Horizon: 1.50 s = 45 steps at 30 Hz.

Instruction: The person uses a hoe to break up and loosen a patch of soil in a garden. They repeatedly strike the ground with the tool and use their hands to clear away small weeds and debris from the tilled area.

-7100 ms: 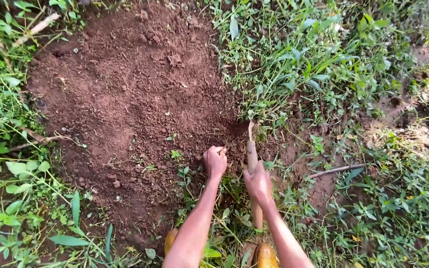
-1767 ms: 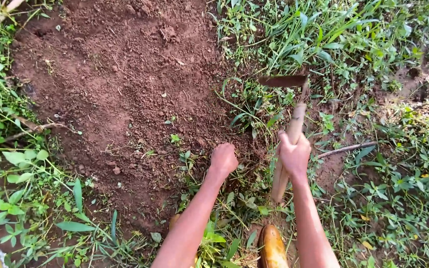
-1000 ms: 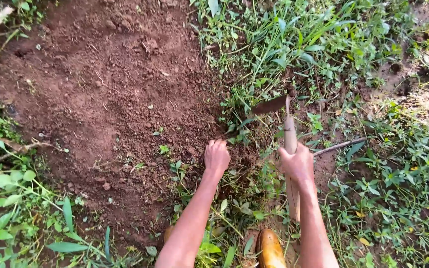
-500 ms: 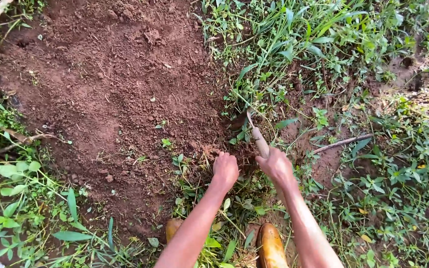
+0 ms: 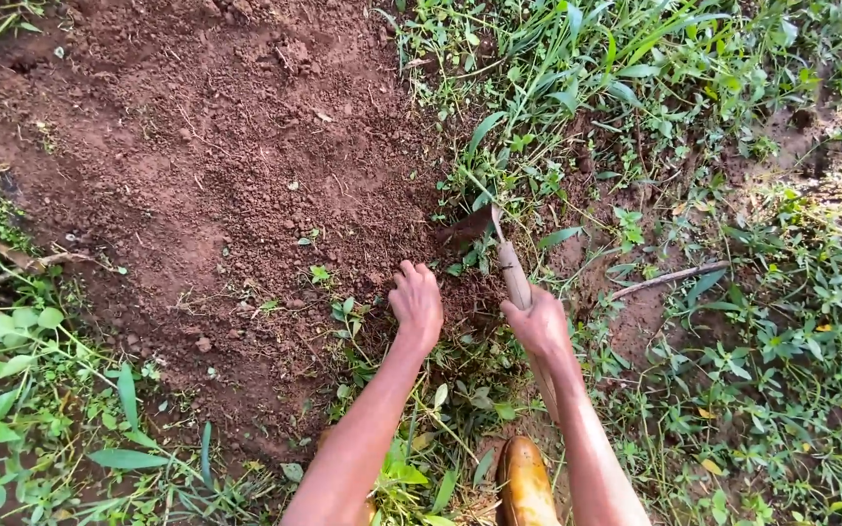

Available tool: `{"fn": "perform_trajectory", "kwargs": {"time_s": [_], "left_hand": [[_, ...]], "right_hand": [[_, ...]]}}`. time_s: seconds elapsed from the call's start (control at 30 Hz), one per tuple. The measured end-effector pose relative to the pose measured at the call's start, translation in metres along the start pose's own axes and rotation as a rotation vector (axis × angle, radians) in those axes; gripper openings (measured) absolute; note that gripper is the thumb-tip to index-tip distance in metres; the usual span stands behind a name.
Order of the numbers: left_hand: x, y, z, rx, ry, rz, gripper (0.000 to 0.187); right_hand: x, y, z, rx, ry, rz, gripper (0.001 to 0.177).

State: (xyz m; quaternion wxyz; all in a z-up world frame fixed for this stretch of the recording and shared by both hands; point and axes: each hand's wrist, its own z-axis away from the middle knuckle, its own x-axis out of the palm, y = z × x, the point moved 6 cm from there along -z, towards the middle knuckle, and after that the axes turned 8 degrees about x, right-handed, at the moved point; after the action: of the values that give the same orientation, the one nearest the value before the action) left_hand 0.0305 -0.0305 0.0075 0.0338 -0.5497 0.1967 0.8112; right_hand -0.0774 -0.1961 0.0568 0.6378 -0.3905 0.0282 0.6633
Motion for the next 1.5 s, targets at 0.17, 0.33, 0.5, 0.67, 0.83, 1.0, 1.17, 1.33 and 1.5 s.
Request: {"fn": "perform_trajectory", "kwargs": {"time_s": [0.17,0.33,0.5,0.67,0.83,1.0,1.17,1.33,1.5], "left_hand": [[-0.012,-0.007,0.001,0.0,0.001,-0.031,0.018],[-0.007,-0.012,0.005,0.012,0.054,0.077,0.008],[-0.035,-0.003,0.015,0.015,0.099,0.157,0.016],[0.002,-0.026,0.005,-0.013,0.087,0.187,0.02],[0.039,-0.043,-0.006,-0.045,0.099,0.243,0.02],[0.063,-0.056,-0.016,-0.022,0.125,0.29,0.015],[0.07,-0.059,-0.018,-0.045,0.124,0.341,0.019],[0.031,-0.041,0.006,-0.127,0.029,0.357,0.016],[0.042,-0.045,0.0,-0.149,-0.001,0.338,0.01]], "right_hand": [[-0.026,-0.035,0.024,-0.108,0.069,-0.102,0.026],[-0.038,-0.048,0.025,-0.198,0.233,-0.194,0.032],[-0.001,-0.022,0.033,-0.059,0.016,-0.028,0.029],[-0.01,-0.032,0.04,-0.018,0.012,0.057,0.029],[-0.036,-0.051,0.027,-0.083,0.131,-0.251,0.026],[-0.019,-0.052,0.047,0.051,0.062,-0.063,0.02],[0.005,-0.02,0.017,-0.067,-0.007,0.266,0.023],[-0.029,-0.055,0.035,-0.131,0.138,0.195,0.024],[-0.042,-0.073,0.041,-0.316,0.326,-0.27,0.008]]}}
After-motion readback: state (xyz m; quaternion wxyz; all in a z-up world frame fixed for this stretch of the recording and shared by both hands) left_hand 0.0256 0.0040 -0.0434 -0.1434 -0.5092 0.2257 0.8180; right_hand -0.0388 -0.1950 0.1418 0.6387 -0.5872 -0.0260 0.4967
